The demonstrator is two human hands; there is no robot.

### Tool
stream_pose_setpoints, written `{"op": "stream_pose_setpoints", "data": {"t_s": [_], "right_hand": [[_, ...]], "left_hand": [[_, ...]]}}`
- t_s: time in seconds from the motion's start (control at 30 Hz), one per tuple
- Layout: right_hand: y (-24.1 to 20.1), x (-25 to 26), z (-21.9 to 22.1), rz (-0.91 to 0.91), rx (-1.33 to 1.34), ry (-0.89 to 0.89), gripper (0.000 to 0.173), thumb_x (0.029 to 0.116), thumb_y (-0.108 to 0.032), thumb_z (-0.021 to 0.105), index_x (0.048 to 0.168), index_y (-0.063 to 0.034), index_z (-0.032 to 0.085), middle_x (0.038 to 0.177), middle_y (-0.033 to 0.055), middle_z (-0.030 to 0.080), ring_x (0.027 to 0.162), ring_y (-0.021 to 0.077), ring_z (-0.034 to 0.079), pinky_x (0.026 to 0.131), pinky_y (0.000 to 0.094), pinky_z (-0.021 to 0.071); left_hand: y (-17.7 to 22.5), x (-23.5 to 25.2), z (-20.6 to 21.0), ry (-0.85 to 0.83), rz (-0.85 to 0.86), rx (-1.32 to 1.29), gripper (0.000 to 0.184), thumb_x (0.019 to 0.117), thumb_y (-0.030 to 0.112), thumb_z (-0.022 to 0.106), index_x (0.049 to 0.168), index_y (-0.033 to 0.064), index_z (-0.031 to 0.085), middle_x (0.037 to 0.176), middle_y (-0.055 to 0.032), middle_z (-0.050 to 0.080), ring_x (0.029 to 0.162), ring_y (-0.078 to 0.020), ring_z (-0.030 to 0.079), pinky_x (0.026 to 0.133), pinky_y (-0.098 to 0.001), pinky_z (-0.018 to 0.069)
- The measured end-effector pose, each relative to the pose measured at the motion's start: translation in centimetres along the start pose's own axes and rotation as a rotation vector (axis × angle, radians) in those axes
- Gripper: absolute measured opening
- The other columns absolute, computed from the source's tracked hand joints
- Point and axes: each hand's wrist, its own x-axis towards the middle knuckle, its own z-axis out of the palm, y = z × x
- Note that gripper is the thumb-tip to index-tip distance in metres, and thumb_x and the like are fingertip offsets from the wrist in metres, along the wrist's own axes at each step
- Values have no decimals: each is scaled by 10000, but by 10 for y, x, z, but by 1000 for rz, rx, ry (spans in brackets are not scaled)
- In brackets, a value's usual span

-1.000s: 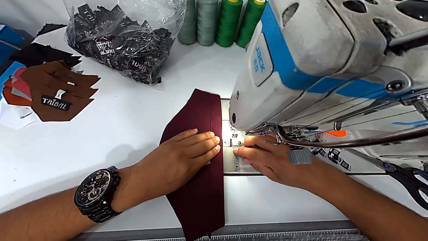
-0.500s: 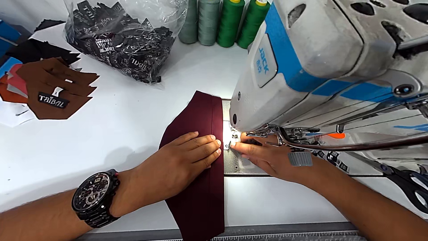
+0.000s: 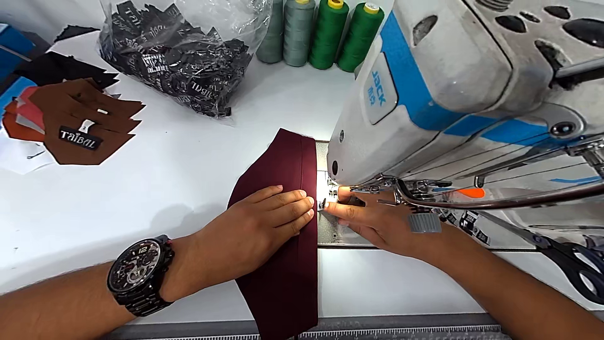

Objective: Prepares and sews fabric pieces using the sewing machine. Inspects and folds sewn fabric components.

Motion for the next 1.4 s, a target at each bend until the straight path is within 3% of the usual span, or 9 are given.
{"op": "stream_pose_setpoints", "data": {"t_s": [0.23, 0.33, 0.5, 0.7, 0.8, 0.97, 1.13, 1.3, 1.4], "right_hand": [[-3, 5, 0, -25, 7, 3, 374, 1082, -356, 435, 1386, -333, 651, 1248, 19, 677, 1137, 132, 647, 880, 336, 554], [-4, 7, -1, -44, -2, 21, 370, 1080, -346, 443, 1375, -311, 664, 1232, 25, 688, 1117, 134, 651, 908, 333, 543], [-9, 11, -1, -33, -2, 20, 373, 1077, -350, 433, 1365, -321, 668, 1147, 19, 670, 1032, 142, 655, 783, 342, 557], [-11, 11, 1, 4, 12, 0, 366, 1081, -356, 430, 1363, -335, 662, 1083, 16, 659, 984, 149, 654, 732, 344, 551], [-9, 10, 5, 22, 18, 13, 353, 1082, -359, 433, 1348, -354, 665, 1045, 12, 665, 908, 152, 671, 620, 348, 547], [-10, 12, 4, 26, 19, 22, 338, 1074, -345, 450, 1319, -350, 683, 1039, -1, 672, 941, 142, 668, 701, 353, 563], [-12, 12, 4, 7, -18, 50, 339, 1072, -347, 453, 1303, -325, 701, 1099, 17, 681, 1012, 150, 666, 779, 348, 566], [-10, 6, 3, -10, -30, 62, 348, 1072, -343, 448, 1308, -299, 700, 1095, 14, 690, 950, 145, 680, 701, 331, 561], [-4, -5, -6, 5, -14, 104, 336, 1060, -362, 476, 1147, -219, 767, 1073, -4, 757, 925, 130, 726, 688, 331, 587]], "left_hand": [[-1, 1, 0, 15, -10, -20, 347, 1073, 200, 457, 1282, 107, 717, 1410, -35, 644, 1388, -210, 537, 1182, -410, 413], [-1, 0, 0, 17, -11, -20, 347, 1075, 207, 455, 1276, 111, 721, 1397, -33, 652, 1385, -214, 540, 1184, -406, 411], [-1, 1, 2, 39, -13, -54, 338, 1073, 199, 469, 1277, 89, 715, 1369, -75, 662, 1367, -221, 556, 1172, -372, 430], [-1, 3, 0, 51, -12, -74, 318, 1065, 187, 494, 1274, 80, 708, 1414, -105, 611, 1354, -220, 555, 1149, -338, 453], [-1, 3, 0, 42, 2, -65, 330, 1064, 164, 483, 1295, 72, 700, 1459, -91, 589, 1378, -212, 537, 1168, -337, 428], [-2, 2, 1, 48, -3, -70, 334, 1079, 222, 465, 1261, 68, 700, 1352, -79, 667, 1355, -223, 566, 1164, -359, 441], [-6, 2, 0, 32, 12, -72, 373, 1086, 235, 449, 1321, 58, 677, 1381, -77, 649, 1374, -201, 545, 1173, -321, 420], [-9, 0, -2, 6, 27, -69, 377, 1088, 233, 439, 1315, 65, 689, 1415, -69, 634, 1396, -188, 525, 1181, -316, 409], [-8, -1, -1, 12, 26, -68, 374, 1089, 230, 441, 1317, 66, 687, 1416, -72, 631, 1401, -190, 520, 1185, -316, 406]]}}
